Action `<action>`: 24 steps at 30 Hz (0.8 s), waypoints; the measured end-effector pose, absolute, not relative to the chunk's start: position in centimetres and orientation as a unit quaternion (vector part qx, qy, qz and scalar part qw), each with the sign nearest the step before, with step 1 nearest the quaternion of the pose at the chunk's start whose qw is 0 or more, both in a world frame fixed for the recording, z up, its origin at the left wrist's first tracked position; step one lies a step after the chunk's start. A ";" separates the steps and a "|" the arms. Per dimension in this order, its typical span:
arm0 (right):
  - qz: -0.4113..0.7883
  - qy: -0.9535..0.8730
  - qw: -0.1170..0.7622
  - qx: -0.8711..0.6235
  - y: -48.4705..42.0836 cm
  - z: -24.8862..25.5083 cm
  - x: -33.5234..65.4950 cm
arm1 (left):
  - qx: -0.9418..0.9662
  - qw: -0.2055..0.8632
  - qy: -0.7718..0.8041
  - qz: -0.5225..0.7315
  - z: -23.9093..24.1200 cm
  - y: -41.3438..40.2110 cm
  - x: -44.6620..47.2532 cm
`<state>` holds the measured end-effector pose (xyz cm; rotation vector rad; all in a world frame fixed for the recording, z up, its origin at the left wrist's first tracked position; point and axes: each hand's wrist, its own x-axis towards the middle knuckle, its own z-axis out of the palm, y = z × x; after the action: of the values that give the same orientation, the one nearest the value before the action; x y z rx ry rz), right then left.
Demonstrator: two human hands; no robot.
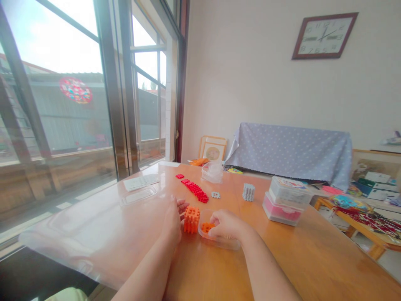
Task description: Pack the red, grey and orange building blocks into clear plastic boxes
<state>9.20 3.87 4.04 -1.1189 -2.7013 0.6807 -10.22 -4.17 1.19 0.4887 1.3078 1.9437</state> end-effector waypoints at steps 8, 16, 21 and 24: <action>0.162 -0.895 0.107 -0.401 3.5 3.6 8.6 | 0.190 0.364 0.514 0.753 1.2 -4.3 -10.1; 0.196 -0.877 0.232 -0.373 2.8 5.3 6.8 | 0.191 0.365 0.508 0.757 1.3 -4.3 -10.1; 0.204 -0.892 0.229 -0.332 1.9 6.5 5.3 | 0.192 0.368 0.503 0.758 1.5 -4.6 -10.1; 0.212 -0.897 0.191 -0.338 1.7 6.8 4.9 | 0.192 0.369 0.500 0.760 1.5 -4.5 -10.2</action>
<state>4.91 1.70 6.82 -0.9498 -2.5188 0.5949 -10.18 -4.53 1.48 0.4932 1.2830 1.9500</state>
